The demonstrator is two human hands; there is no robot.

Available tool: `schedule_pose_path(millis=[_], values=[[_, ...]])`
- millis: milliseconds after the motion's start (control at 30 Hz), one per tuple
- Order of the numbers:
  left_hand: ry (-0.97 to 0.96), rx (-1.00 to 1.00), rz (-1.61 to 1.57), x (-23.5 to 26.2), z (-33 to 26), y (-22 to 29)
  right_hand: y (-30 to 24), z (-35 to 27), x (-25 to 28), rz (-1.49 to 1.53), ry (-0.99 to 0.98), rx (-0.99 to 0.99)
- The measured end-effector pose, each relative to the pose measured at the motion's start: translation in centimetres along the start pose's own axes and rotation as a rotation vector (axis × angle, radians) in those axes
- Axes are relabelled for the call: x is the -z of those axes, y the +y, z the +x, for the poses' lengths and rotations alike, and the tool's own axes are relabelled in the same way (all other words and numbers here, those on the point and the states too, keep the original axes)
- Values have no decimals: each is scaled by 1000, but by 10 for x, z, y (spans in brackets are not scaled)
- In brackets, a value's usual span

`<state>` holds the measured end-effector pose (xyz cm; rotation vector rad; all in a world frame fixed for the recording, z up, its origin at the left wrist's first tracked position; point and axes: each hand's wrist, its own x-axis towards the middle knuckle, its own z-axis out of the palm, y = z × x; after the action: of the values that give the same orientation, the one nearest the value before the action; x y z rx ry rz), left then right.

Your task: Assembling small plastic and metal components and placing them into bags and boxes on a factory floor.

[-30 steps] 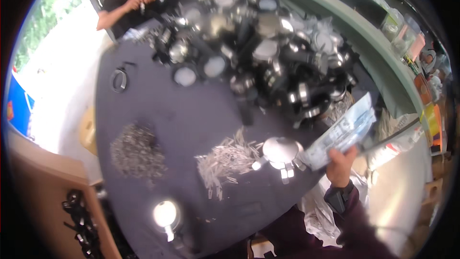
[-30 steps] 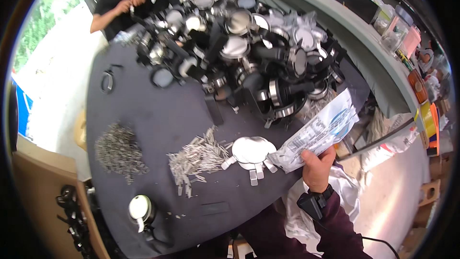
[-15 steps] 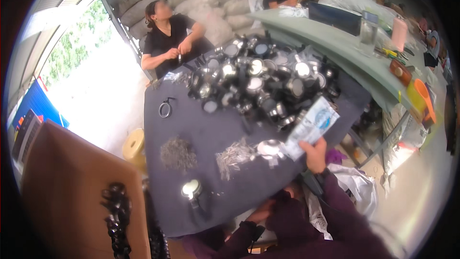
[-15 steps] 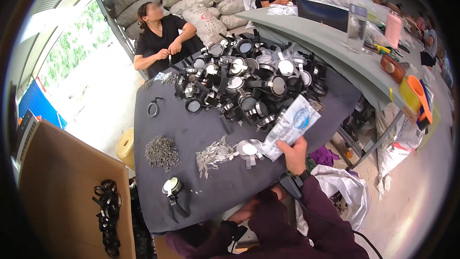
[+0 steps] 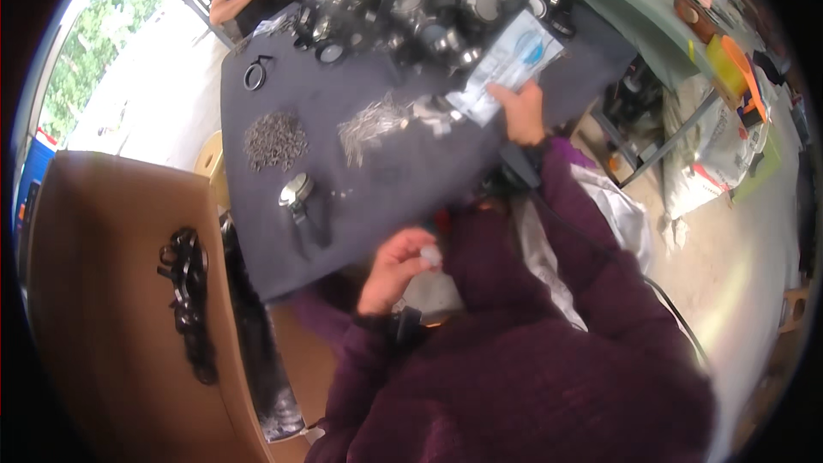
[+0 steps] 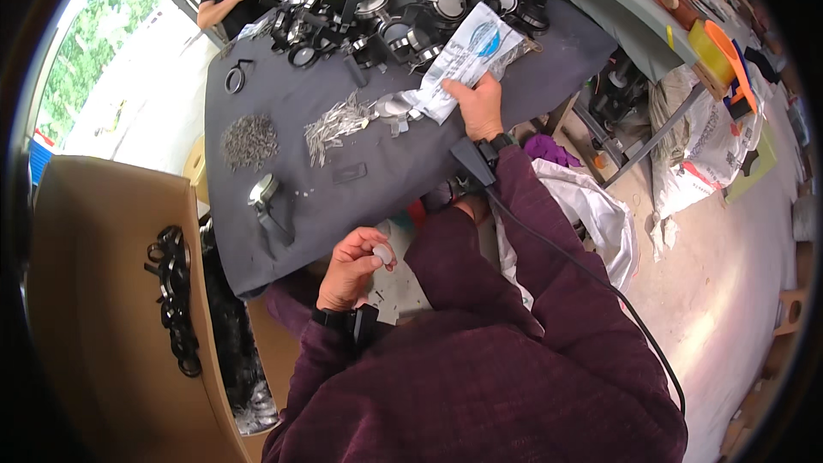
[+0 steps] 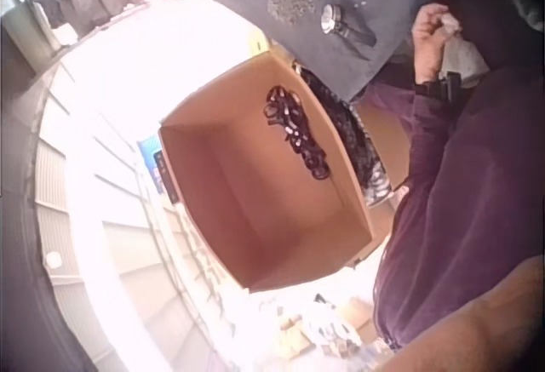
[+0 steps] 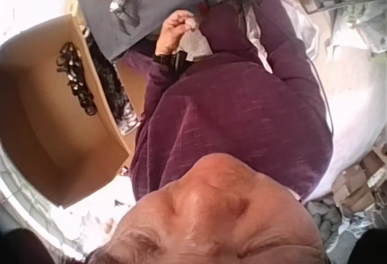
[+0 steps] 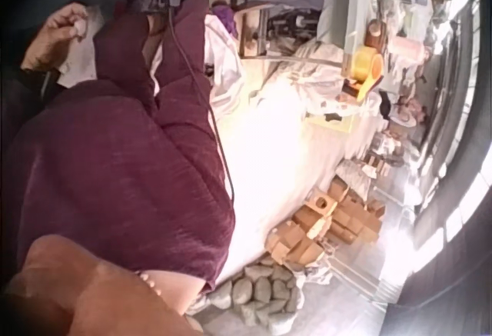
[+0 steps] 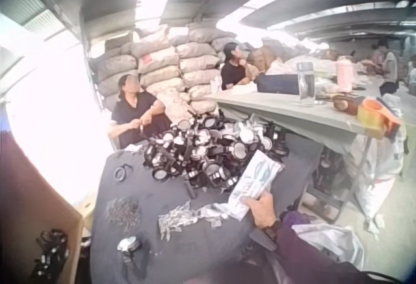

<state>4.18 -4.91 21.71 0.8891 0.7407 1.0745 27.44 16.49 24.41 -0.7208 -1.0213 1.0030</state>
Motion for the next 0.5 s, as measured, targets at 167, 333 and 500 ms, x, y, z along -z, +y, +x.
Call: schedule_pose_path(millis=[167,333,500], values=[[-50,-98,51,-24,-20,20,12,1,10,110,15,-35],[-52,-226,118,-39,-32,39,9,-1,1,147,33,-20],[-282,-350,47,-85,-31,78,-1,5,26,171,52,-11]])
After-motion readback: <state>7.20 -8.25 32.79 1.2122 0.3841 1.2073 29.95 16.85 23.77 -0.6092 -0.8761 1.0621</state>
